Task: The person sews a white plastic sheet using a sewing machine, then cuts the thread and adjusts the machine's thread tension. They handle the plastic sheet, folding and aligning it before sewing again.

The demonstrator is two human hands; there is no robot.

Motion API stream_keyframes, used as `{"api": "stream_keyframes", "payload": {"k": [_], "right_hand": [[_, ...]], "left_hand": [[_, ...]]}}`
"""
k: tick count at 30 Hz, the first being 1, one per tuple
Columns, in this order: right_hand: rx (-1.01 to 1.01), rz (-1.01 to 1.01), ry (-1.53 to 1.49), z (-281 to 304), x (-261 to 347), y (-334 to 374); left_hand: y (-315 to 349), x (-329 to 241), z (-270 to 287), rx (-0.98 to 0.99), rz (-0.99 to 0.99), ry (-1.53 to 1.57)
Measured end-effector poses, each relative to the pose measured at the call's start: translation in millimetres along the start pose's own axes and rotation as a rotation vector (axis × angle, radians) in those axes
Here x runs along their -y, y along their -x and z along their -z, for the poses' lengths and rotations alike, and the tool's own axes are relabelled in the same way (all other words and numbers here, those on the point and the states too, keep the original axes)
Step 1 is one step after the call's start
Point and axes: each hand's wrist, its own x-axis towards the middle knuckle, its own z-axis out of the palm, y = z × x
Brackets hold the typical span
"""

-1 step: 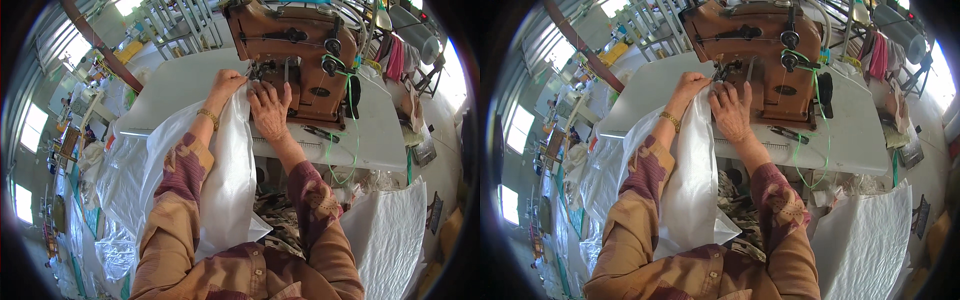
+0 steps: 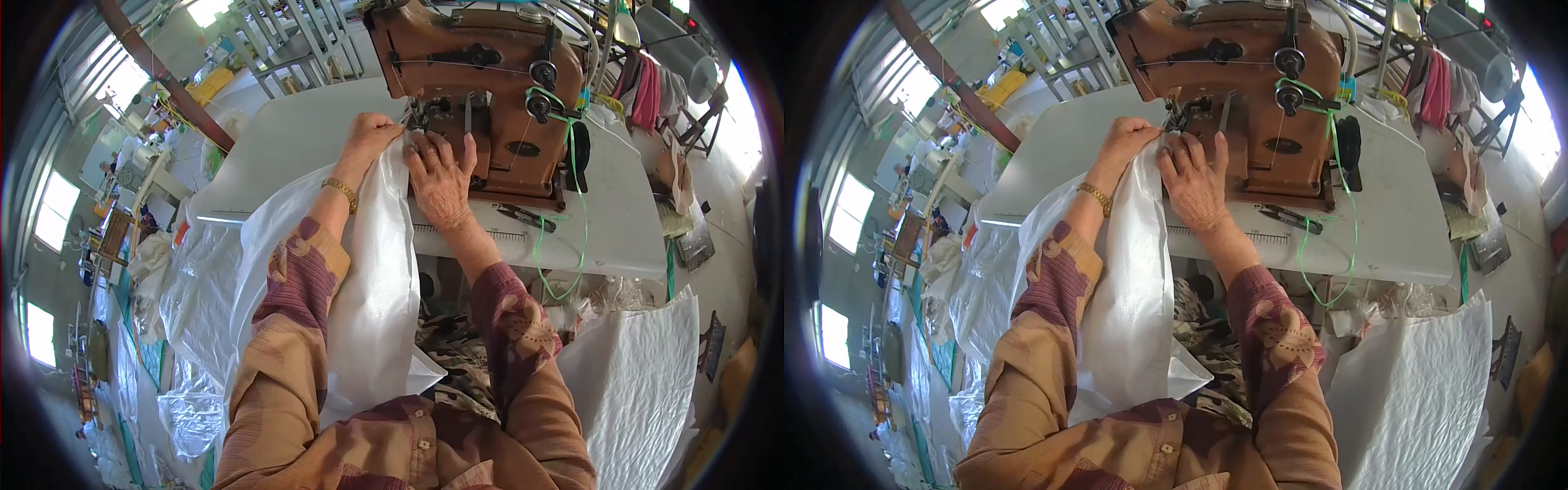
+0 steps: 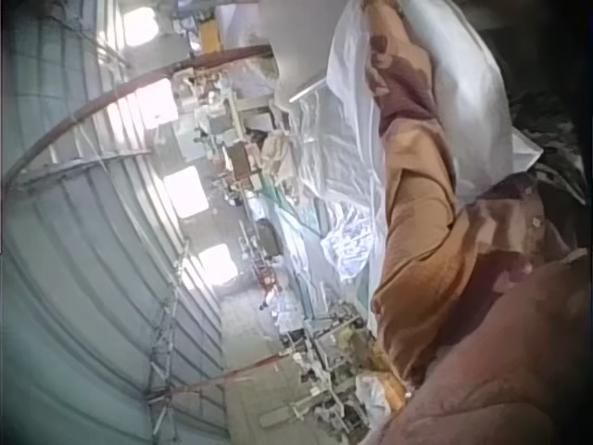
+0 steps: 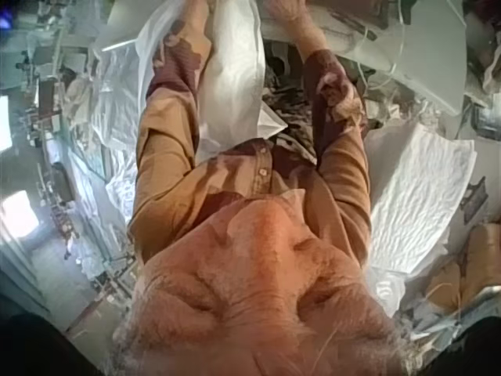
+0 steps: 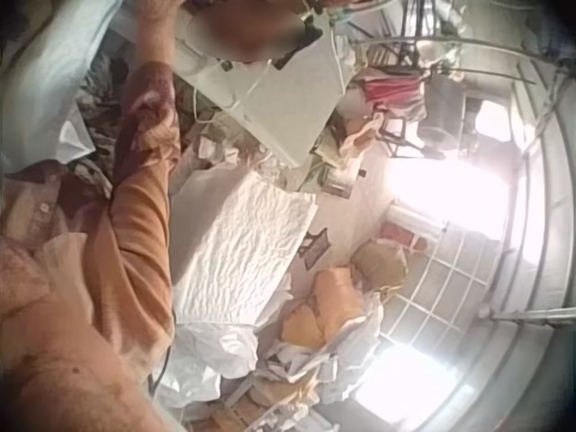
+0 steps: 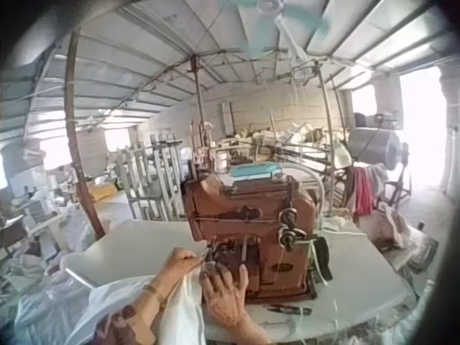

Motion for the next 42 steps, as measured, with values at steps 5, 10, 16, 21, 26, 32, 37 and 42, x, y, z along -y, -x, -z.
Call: {"api": "stream_keyframes", "payload": {"k": [5, 10, 16, 21, 26, 32, 37, 42], "right_hand": [[-0.001, -0.008, -0.002, 0.8, -0.7, -0.1], [-0.03, -0.011, -0.01, 0.0, -3.0, -1.1], [-0.065, -0.03, 0.009, -1.5, -6.3, -2.8], [-0.036, -0.037, -0.002, 0.2, -5.6, -2.2], [-0.029, -0.049, -0.005, -0.7, -6.2, -4.2], [-0.038, -0.034, -0.013, -2.2, -10.1, -2.1], [-0.041, -0.021, -0.068, 5.1, -12.3, -3.9], [-0.038, -0.052, -0.089, 1.7, -9.3, -2.0]], "left_hand": [[-4.9, 8.1, -5.6, -0.043, -0.018, 0.02], [-4.8, 2.5, -3.0, -0.025, -0.042, -0.112], [-8.0, -5.0, -4.4, -0.061, -0.022, -0.191], [-17.9, 3.1, -4.5, -0.067, -0.058, -0.179], [-17.4, -1.8, -5.1, -0.089, -0.06, -0.212], [19.1, -25.1, -7.2, -0.374, -0.474, -0.574], [128.2, -86.4, -10.1, -0.006, -0.497, -0.406], [197.1, -93.6, -17.2, 0.288, -0.453, -0.638]]}}
